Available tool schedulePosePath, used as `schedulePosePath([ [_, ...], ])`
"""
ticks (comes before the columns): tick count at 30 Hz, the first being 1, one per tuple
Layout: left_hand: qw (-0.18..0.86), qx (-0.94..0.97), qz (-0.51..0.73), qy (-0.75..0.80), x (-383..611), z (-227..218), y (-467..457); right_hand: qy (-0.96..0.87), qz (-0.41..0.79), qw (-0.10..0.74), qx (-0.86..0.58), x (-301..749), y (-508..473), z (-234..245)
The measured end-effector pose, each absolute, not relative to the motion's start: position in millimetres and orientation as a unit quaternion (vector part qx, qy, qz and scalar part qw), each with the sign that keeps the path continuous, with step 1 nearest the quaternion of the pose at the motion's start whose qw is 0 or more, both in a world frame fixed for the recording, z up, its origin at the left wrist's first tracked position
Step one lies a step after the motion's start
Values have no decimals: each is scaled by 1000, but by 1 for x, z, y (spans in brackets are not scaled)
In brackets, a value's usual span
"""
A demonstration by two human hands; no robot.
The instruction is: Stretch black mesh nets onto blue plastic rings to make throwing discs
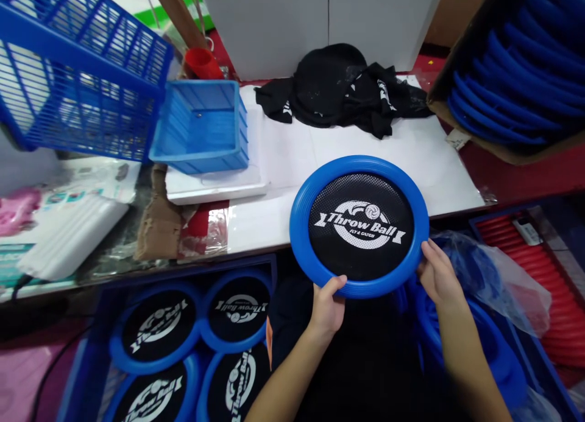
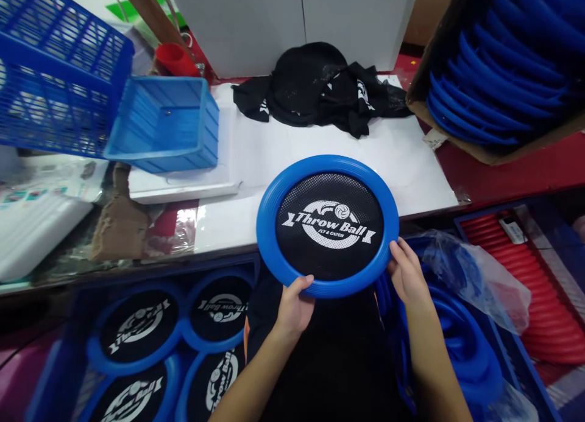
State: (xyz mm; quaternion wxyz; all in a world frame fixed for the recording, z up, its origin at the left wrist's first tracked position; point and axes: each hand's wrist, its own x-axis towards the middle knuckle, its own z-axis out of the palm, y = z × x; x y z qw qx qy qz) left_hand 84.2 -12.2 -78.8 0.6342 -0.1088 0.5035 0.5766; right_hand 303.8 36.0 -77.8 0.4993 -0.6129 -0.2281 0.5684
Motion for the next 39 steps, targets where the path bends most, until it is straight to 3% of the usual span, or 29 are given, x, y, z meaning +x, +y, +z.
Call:
schedulePosePath([
  [16,627,-99,580,510,74,-102,-12,-190,527,562,-609,280,46,-83],
  [39,630,-100,565,523,49,-107,-19,-192,592,519,-586,273,43,-85],
])
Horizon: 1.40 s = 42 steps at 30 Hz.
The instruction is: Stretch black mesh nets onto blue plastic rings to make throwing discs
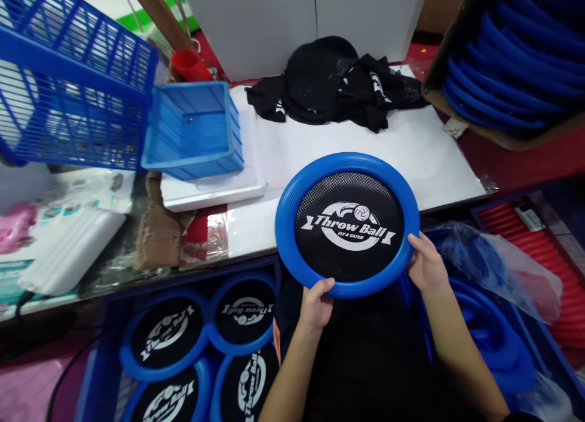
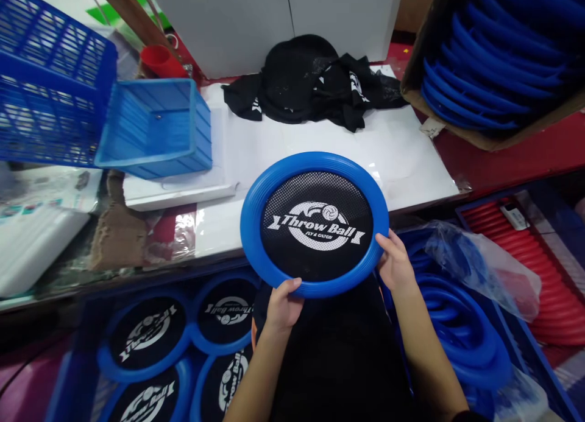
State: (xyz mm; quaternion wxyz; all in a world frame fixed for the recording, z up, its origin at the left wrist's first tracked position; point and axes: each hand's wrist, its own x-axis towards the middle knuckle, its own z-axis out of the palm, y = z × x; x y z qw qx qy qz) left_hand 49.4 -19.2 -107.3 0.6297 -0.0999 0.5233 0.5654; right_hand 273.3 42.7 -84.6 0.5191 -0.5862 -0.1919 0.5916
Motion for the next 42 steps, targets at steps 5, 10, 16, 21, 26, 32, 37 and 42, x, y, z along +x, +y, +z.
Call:
schedulePosePath([
  [5,618,-95,570,533,45,-111,-25,-305,509,518,-615,267,46,-89],
  [10,610,-90,579,534,41,-117,-29,-398,448,477,-643,268,45,-92],
  [16,605,-79,580,540,32,-121,-31,-450,435,449,-638,264,41,-86],
  [21,594,-81,582,549,30,-121,-32,-484,353,465,-651,256,33,-98],
  [26,592,-77,583,552,28,-119,-30,-514,299,435,-676,250,30,-97],
  [32,592,-66,585,550,24,-122,-30,-527,298,420,-676,251,31,-91],
  [37,594,-63,576,558,22,-125,-32,-499,294,454,-677,249,27,-100],
  [42,585,-71,577,565,20,-123,-30,-487,290,464,-681,245,23,-109],
])
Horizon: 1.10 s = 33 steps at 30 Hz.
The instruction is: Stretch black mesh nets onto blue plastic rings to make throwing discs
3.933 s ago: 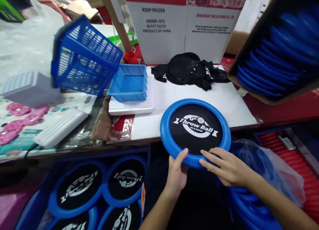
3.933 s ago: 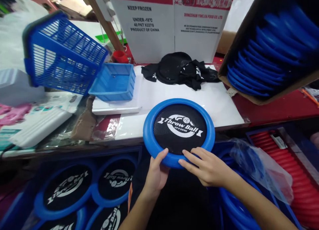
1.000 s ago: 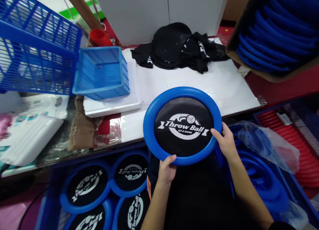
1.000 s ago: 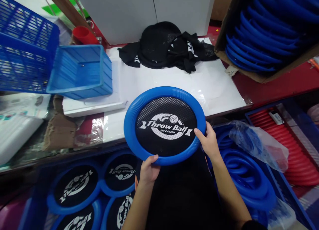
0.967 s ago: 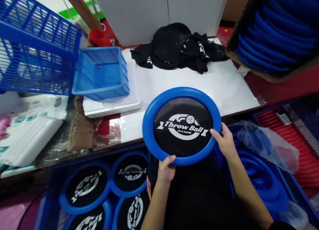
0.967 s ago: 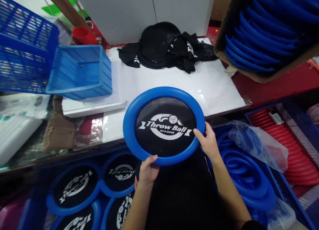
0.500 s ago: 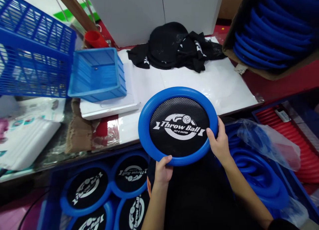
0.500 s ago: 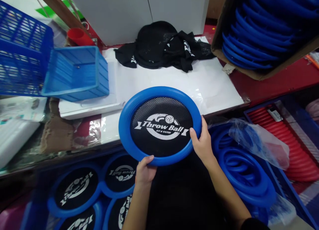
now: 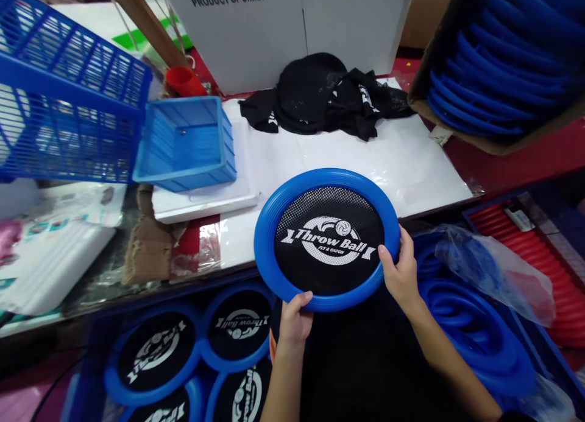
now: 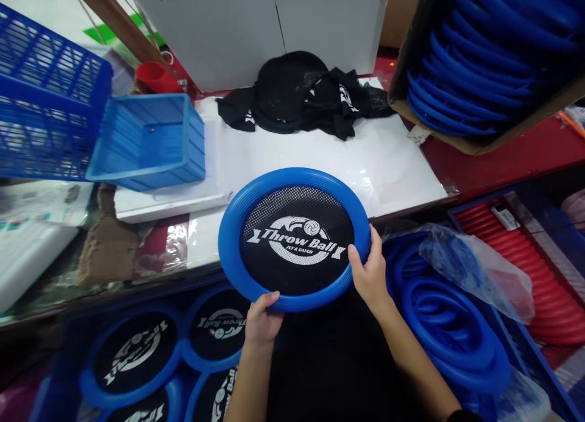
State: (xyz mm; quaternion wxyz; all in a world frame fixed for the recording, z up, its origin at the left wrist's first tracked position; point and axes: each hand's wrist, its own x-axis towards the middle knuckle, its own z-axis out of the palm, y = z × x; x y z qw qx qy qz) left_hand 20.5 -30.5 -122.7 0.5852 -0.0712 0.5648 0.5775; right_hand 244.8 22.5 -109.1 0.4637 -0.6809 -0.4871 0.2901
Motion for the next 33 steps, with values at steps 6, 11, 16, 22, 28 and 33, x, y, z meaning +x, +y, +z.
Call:
schedulePosePath([
  [6,590,-73,574,563,20,-121,-29,-480,306,469,-676,243,24,-108],
  [11,590,-67,580,557,21,-125,-31,-489,297,477,-668,239,27,-102],
  [16,594,-66,579,555,20,-127,-33,-473,301,494,-664,238,28,-105],
  [22,599,-63,570,558,18,-121,-31,-376,440,509,-637,246,23,-112],
  [28,608,-45,552,569,12,-125,-35,-223,577,536,-575,259,22,-106],
  [33,617,-22,533,579,11,-133,-37,-200,591,536,-568,271,31,-102],
])
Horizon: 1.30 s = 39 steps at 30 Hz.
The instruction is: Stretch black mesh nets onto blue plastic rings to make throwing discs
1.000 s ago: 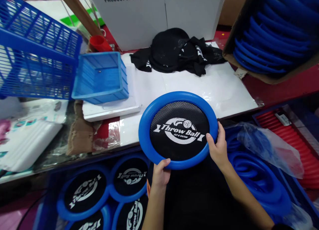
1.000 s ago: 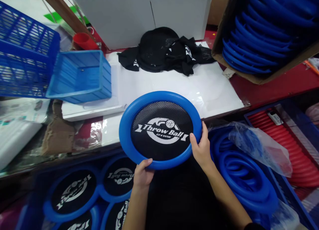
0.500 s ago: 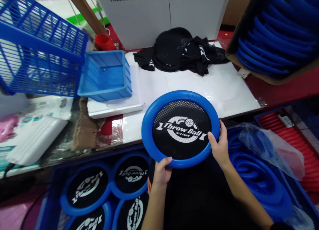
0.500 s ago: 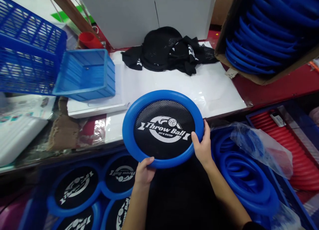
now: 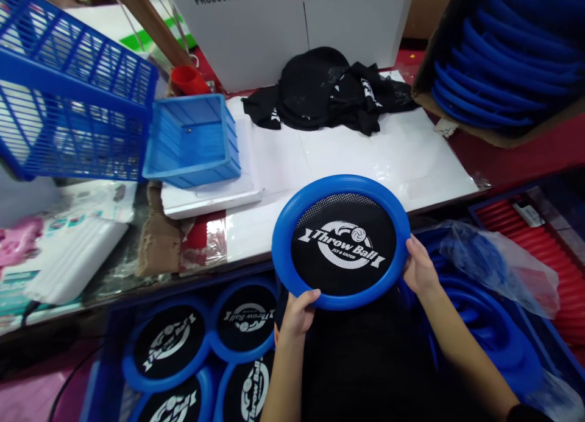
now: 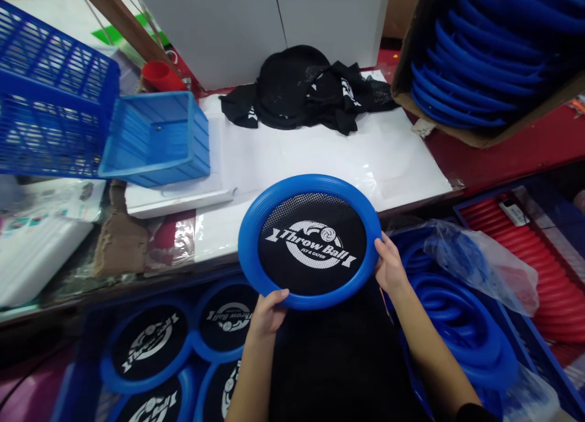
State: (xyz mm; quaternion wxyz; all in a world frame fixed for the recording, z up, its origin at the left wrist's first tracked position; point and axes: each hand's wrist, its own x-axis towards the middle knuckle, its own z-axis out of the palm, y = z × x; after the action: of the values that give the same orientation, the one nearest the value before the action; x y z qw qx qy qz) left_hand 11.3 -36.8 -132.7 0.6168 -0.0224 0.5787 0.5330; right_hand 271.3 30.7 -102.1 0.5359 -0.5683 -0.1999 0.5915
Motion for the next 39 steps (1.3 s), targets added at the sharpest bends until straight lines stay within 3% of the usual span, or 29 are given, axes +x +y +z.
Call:
schedulePosePath([
  [7,637,63,516,569,3,-144,-44,-298,550,539,-564,291,41,-114],
  [13,565,456,365,582,-43,-135,-33,-575,380,544,-478,326,49,-82],
  [16,537,612,302,496,-55,-123,-15,-738,342,406,-417,333,52,-43],
  [19,478,685,314,451,-58,-116,-2,-844,303,246,-368,327,58,-14],
  [22,461,724,324,399,-58,-110,2,-887,260,184,-333,315,64,-5],
  [30,468,752,352,302,-64,-94,4,-914,248,178,-267,306,65,0],
  [39,514,719,413,218,-80,-129,26,-910,256,197,-259,315,58,12],
])
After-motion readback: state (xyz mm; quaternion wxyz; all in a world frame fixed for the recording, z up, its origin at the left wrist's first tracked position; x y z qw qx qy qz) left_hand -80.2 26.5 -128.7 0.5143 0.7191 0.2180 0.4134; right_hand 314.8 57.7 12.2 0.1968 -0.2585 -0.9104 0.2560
